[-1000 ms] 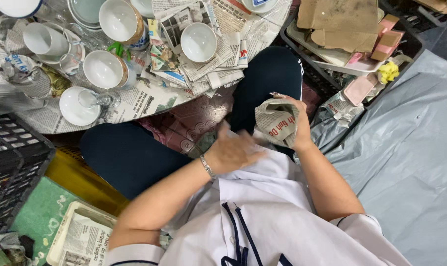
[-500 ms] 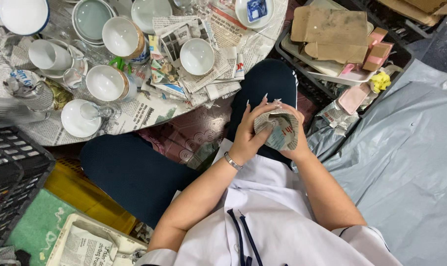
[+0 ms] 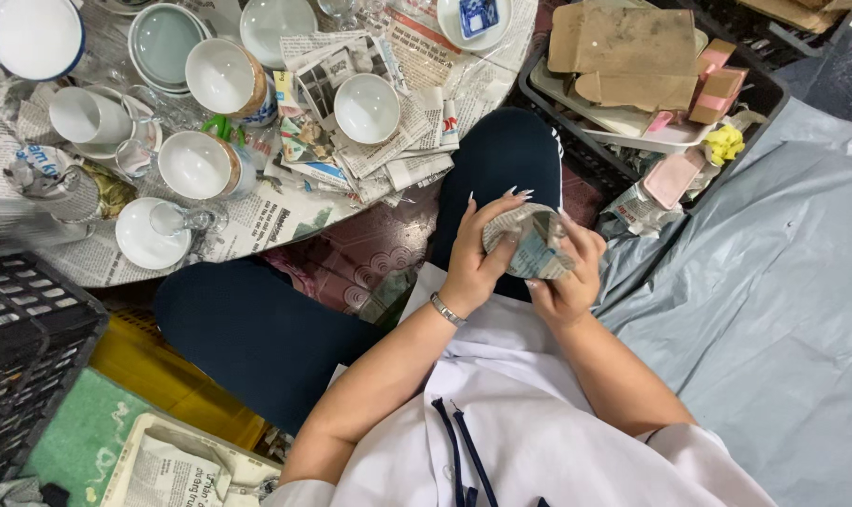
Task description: The person sits on the floor and wraps various ceramic bowls and glass cups with newspaper. They fold the paper around each item and place the wrapped objects on a nearby table.
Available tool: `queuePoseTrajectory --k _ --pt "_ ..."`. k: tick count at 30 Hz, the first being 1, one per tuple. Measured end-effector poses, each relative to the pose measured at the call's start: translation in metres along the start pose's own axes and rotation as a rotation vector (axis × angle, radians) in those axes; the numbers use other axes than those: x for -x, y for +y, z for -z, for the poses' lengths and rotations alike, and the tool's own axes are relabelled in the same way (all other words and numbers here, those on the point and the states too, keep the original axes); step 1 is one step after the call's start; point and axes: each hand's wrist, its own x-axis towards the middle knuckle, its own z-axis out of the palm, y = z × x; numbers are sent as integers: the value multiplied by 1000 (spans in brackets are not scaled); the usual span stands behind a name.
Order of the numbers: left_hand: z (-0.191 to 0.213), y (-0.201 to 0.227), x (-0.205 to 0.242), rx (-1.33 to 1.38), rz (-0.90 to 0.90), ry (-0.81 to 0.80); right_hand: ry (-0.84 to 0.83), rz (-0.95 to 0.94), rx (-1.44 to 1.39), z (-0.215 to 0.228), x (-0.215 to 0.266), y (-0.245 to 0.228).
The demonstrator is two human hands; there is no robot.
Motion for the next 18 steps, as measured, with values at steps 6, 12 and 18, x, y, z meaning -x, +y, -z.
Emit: queuePoseTrajectory --k 6,12,18 --pt "-1 -7 1 128 8 -13 -137 18 74 11 -20 -11" --pt "-4 -19 6 115 -3 -16 -201 -210 -122 23 -32 -20" --pt "-4 -24 6 124 -26 -36 -258 -557 -485 31 -42 -24"
